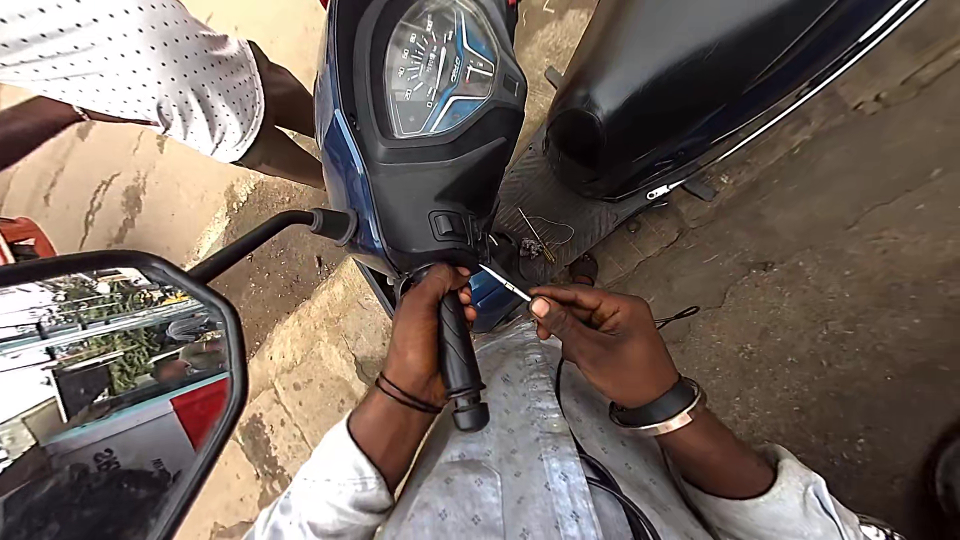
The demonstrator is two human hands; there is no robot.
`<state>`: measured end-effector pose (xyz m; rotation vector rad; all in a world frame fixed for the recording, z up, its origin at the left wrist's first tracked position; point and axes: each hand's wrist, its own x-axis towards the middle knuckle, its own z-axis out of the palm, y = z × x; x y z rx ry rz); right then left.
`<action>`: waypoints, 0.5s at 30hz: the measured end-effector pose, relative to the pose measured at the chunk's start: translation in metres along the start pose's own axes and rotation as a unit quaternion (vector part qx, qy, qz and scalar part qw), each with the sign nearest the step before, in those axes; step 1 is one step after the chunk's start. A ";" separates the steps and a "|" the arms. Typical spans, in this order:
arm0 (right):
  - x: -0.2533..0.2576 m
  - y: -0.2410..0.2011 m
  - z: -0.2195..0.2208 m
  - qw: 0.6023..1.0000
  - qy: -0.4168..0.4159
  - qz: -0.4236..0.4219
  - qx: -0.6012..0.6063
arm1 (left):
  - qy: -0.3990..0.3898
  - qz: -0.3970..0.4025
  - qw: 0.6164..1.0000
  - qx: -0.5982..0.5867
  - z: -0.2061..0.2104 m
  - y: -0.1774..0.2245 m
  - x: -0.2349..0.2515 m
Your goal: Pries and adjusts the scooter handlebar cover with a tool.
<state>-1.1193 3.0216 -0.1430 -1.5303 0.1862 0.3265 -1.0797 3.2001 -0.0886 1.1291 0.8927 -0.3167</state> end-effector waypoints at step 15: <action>-0.016 -0.033 0.040 0.977 0.055 0.032 -0.202 | 0.009 -0.021 1.000 0.019 0.003 0.005 -0.002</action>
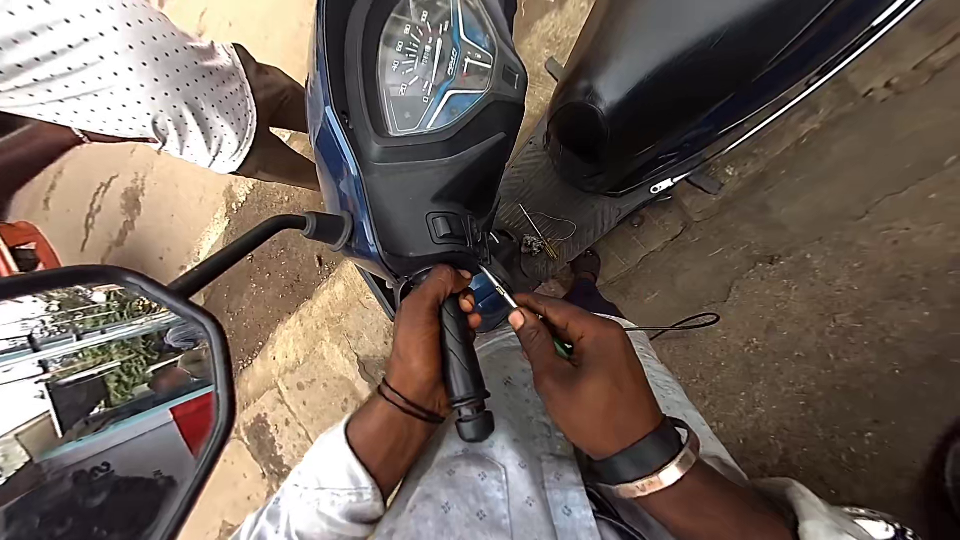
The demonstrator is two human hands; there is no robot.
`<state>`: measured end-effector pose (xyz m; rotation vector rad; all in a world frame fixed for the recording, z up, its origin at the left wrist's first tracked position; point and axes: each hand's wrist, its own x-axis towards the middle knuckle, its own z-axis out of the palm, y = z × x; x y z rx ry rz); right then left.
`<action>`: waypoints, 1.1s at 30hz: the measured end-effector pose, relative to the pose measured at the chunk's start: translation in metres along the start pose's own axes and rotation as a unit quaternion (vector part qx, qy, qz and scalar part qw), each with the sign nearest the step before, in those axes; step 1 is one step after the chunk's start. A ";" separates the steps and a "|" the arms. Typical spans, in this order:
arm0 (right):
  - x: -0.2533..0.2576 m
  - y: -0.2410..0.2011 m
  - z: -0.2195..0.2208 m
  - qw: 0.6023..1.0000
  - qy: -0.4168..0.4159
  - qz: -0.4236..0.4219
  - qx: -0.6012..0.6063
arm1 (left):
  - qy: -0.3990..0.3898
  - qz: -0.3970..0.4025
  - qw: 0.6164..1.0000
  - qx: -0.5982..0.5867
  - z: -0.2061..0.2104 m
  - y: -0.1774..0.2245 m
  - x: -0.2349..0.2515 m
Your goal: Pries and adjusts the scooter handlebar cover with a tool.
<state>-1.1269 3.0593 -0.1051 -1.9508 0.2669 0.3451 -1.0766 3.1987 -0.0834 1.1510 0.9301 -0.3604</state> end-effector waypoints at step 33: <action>0.003 -0.019 -0.002 0.999 -0.021 0.041 -0.019 | -0.004 0.020 1.000 -0.009 0.001 -0.002 0.002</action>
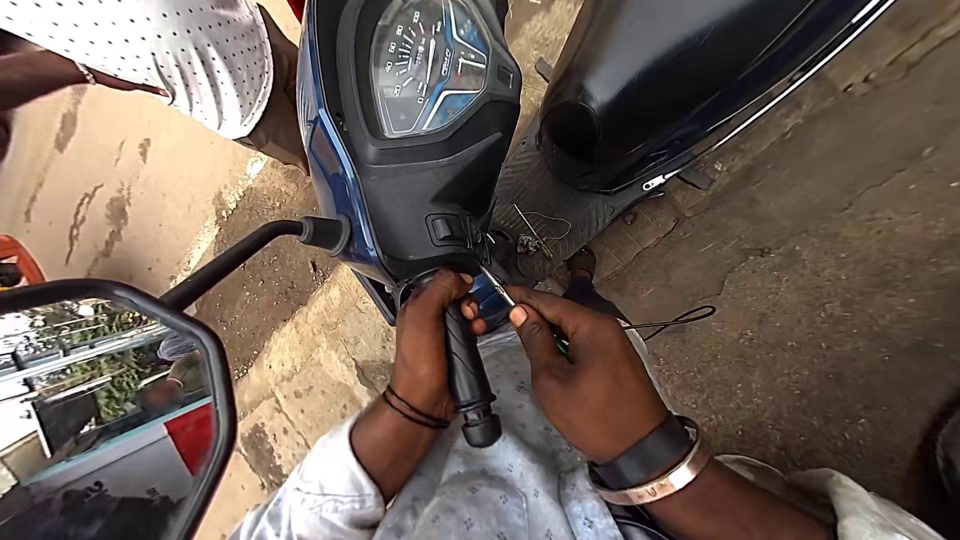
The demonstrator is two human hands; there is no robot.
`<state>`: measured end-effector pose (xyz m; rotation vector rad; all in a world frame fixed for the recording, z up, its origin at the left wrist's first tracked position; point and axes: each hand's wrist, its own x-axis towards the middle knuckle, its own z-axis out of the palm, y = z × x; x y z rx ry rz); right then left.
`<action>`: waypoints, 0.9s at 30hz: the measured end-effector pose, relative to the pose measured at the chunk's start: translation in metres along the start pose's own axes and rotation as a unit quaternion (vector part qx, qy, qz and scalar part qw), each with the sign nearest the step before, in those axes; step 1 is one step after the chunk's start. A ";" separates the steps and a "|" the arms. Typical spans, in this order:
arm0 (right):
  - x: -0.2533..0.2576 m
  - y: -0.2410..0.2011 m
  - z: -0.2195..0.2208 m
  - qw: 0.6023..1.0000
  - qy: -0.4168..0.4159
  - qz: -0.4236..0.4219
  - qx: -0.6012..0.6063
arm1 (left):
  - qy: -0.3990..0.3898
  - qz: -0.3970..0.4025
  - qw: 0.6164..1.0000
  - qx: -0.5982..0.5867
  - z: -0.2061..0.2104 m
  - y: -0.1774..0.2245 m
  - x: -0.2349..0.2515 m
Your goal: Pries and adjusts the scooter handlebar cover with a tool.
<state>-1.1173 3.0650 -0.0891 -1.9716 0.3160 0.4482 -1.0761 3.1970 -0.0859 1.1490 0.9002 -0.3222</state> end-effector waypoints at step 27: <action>0.046 -0.015 -0.054 0.972 -0.187 -0.038 -0.135 | 0.043 -0.005 0.998 0.054 0.000 0.000 -0.006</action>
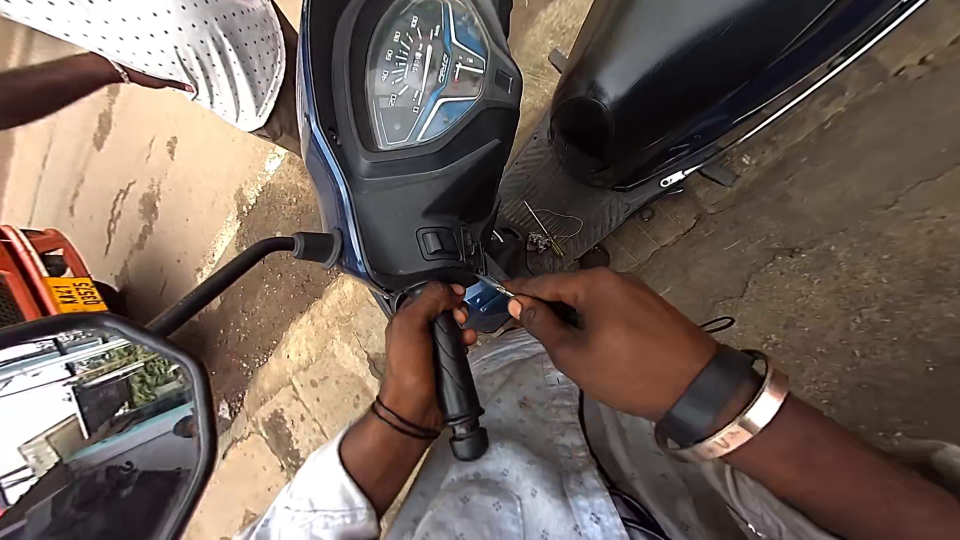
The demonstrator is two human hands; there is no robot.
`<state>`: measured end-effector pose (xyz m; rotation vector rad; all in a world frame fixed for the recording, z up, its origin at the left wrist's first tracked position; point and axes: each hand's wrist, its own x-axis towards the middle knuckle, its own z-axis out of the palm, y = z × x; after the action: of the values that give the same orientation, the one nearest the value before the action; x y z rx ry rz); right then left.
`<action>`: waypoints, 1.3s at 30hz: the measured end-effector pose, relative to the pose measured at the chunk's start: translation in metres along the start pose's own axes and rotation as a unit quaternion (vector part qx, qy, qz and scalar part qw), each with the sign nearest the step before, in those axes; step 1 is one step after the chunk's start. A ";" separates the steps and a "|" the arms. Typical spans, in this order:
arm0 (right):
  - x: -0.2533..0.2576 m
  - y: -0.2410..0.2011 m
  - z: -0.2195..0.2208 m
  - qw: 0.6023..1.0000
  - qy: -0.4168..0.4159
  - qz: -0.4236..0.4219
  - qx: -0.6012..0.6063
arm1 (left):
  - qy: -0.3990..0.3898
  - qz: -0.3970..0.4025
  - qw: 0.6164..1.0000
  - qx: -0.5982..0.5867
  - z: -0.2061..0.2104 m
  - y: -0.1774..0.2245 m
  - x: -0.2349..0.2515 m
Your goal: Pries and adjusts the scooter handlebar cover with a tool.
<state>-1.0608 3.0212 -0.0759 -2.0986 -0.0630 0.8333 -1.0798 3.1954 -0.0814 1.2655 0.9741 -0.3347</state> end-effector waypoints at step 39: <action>-0.003 0.097 0.086 0.948 0.042 0.025 0.313 | -0.169 0.024 0.983 -0.066 -0.033 -0.009 -0.002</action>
<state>-1.1367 3.0192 -0.1807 -1.5327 0.2707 0.6779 -1.1015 3.2219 -0.0851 1.0669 0.6632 -0.4237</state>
